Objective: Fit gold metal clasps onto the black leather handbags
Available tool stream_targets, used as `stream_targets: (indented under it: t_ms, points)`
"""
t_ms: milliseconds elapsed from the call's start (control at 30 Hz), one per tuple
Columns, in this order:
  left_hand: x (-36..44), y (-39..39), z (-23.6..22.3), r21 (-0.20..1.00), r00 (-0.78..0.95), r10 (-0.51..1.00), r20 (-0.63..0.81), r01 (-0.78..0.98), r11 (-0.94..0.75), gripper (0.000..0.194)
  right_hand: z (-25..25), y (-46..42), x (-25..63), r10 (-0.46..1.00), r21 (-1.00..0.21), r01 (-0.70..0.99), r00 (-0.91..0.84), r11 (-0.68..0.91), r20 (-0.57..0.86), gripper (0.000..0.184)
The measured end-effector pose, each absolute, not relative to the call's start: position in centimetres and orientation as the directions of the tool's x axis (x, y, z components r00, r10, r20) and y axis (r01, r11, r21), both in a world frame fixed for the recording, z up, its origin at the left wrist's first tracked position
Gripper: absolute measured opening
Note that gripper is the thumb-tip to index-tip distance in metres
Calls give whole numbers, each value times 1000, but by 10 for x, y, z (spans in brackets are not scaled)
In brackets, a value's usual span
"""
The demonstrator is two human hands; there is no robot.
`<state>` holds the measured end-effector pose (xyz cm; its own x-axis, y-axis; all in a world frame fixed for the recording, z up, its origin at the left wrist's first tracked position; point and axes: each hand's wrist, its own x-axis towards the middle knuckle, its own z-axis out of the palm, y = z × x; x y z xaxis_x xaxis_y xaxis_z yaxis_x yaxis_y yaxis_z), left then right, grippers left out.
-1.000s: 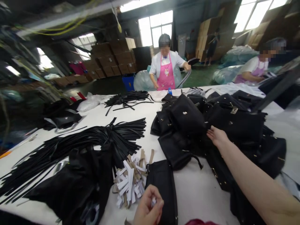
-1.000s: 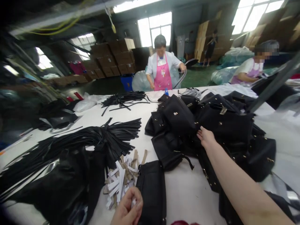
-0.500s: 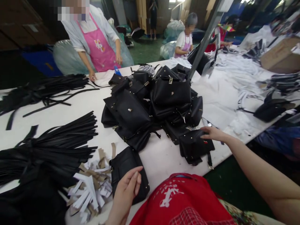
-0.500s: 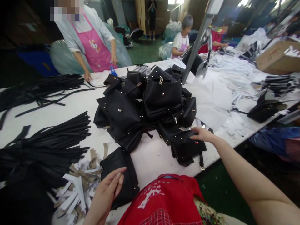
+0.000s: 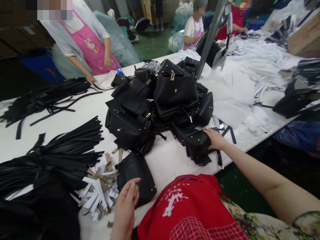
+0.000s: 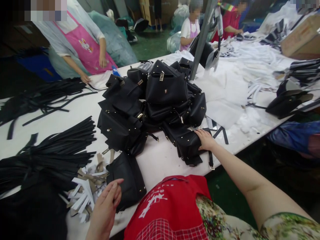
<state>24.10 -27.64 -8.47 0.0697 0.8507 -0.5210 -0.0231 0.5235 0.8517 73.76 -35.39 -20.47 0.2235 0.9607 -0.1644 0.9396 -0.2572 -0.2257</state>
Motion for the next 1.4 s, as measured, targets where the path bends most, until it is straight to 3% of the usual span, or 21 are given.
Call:
stream_targets:
  t_ms: [67,200,267,533,667,767,967,1100,1233,1400]
  points:
    - [243,-278,-84,847,61,846,-529,-23,532,53,-200,-348,741,964,-188,953,209,-238,-163,86]
    - [252,-280,-79,839,99,836,-540,-11,543,54,-184,-327,739,965,-143,968,177,-206,-192,31]
    - [253,-281,-77,844,126,838,-531,-6,536,53,-168,-319,735,969,-135,973,158,-186,-190,15]
    - [250,-284,-74,828,171,814,-556,33,559,59,-61,-317,717,977,-149,966,210,-212,-32,41]
    - [258,-278,-69,852,223,826,-518,53,520,60,-24,-308,697,931,-377,866,364,-329,23,40]
    - [260,-271,-70,870,269,831,-486,63,489,59,-7,-299,677,914,-516,789,404,-334,26,41]
    - [257,-269,-69,903,256,869,-424,42,428,57,14,-285,639,917,-649,703,399,-291,22,42]
    - [255,-272,-57,908,250,874,-416,54,417,54,17,-277,622,866,-726,563,492,-394,-89,40]
    - [247,-267,-49,925,187,907,-378,23,380,54,12,-270,616,724,-704,396,645,-590,-245,43]
    - [245,-267,-42,936,180,922,-343,-20,353,55,0,-265,623,708,-611,447,647,-653,-284,49]
